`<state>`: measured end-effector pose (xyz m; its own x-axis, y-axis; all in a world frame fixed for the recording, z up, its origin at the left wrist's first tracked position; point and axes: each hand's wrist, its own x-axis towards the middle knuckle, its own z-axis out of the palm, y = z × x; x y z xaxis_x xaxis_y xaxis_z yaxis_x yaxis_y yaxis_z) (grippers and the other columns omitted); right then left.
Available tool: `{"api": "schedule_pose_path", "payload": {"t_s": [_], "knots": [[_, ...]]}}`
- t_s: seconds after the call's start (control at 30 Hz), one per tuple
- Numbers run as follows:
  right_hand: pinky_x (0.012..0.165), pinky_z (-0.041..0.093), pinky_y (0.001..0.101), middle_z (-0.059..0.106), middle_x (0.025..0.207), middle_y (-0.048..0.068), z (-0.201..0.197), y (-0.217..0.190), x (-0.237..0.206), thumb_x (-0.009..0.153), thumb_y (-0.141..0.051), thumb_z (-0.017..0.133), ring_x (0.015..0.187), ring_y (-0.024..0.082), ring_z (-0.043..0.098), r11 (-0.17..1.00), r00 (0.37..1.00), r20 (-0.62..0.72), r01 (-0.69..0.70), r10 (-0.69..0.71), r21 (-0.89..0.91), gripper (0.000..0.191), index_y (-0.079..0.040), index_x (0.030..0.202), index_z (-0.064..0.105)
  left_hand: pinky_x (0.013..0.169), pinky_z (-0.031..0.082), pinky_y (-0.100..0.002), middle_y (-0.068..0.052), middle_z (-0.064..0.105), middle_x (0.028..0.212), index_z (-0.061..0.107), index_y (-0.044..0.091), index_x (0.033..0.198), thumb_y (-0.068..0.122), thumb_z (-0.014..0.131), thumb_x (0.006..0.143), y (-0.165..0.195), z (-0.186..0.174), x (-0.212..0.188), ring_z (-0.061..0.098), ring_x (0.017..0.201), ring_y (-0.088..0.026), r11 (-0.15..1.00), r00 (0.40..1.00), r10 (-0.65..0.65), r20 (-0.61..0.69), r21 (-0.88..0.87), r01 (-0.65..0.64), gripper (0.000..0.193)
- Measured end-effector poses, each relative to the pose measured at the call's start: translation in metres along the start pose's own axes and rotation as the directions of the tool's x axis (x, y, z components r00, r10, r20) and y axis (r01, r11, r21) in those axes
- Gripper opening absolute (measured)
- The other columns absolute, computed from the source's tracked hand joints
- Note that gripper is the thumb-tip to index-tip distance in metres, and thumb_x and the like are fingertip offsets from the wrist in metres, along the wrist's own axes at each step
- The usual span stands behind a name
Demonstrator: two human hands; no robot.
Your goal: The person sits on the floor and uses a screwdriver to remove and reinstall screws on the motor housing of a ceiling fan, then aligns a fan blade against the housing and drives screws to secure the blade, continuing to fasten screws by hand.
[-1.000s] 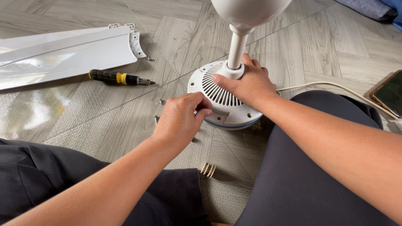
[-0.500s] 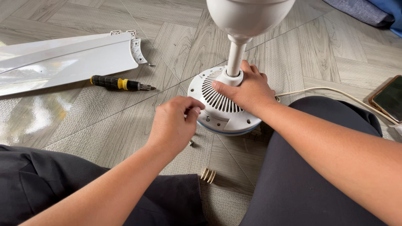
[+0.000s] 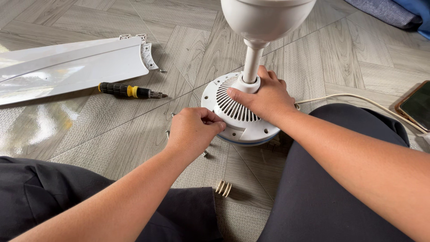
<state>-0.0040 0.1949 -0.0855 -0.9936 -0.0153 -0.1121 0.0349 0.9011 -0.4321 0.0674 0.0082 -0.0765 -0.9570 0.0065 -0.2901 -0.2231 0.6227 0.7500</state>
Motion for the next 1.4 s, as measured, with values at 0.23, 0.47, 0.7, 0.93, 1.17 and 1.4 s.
{"api": "schedule_pose_path", "payload": {"t_s": [0.23,0.47,0.7,0.93,1.17,1.4], "knots": [[0.099,0.047,0.066,0.047,0.14,0.014,-0.001,-0.003,-0.002,0.077,-0.076,0.062,0.14,0.041,0.037,0.999,1.0,0.017,-0.004,0.005,-0.036,0.089,-0.019,0.143,0.043,0.074,0.06,-0.027,-0.001,0.077,0.085,0.079,0.013,0.09,0.025,0.079,0.081,-0.01,0.007,0.006,0.073,0.078,-0.009,1.0,1.0,0.019,0.02,-0.01,-0.019,0.015],[0.103,0.045,0.0655,0.046,0.142,0.015,-0.001,-0.001,-0.002,0.077,-0.078,0.063,0.141,0.042,0.036,0.999,1.0,0.022,0.01,-0.009,-0.045,0.092,-0.019,0.144,0.042,0.077,0.057,-0.036,-0.004,0.073,0.093,0.069,0.009,0.106,0.037,0.081,0.083,-0.026,-0.043,0.037,0.07,0.084,-0.017,0.977,0.95,-0.175,-0.259,-0.168,0.134,0.039],[0.108,0.039,0.0618,0.042,0.147,0.014,0.0,0.003,-0.002,0.073,-0.076,0.068,0.142,0.042,0.033,1.0,1.0,-0.021,0.009,-0.009,0.013,0.097,-0.02,0.146,0.04,0.109,0.039,-0.049,0.001,0.051,0.142,0.051,0.032,0.147,0.04,0.064,0.099,-0.098,-0.128,0.095,0.032,0.145,-0.026,0.467,0.994,-0.103,-0.036,0.88,0.08,0.05],[0.109,0.039,0.064,0.044,0.149,0.009,-0.003,-0.002,-0.002,0.07,-0.077,0.067,0.143,0.04,0.034,0.996,0.997,0.014,-0.072,0.071,0.052,0.094,-0.024,0.145,0.044,0.077,0.058,-0.036,-0.004,0.076,0.09,0.067,0.016,0.125,0.056,0.062,0.094,-0.037,-0.156,0.047,0.075,0.078,-0.019,0.769,0.987,-0.145,0.07,0.636,0.068,0.051],[0.106,0.028,0.0807,0.042,0.151,0.004,-0.001,-0.011,0.002,0.07,-0.079,0.066,0.145,0.039,0.031,0.988,0.987,0.054,-0.152,0.151,0.011,0.095,-0.029,0.147,0.04,0.071,0.057,-0.038,-0.004,0.078,0.08,0.08,0.017,0.1,0.056,0.07,0.083,0.064,-0.125,-0.023,0.072,0.071,-0.016,0.631,0.972,-0.065,0.225,0.764,-0.134,0.044],[0.104,0.024,0.0835,0.037,0.151,0.005,0.001,-0.008,0.004,0.067,-0.082,0.066,0.145,0.042,0.028,0.987,0.986,0.041,-0.16,0.158,0.034,0.103,-0.031,0.15,0.033,0.066,0.061,-0.037,-0.011,0.075,0.074,0.079,0.014,0.101,0.045,0.071,0.081,0.084,-0.103,-0.034,0.074,0.069,-0.019,0.58,0.971,-0.02,0.238,0.794,-0.182,0.038]]}}
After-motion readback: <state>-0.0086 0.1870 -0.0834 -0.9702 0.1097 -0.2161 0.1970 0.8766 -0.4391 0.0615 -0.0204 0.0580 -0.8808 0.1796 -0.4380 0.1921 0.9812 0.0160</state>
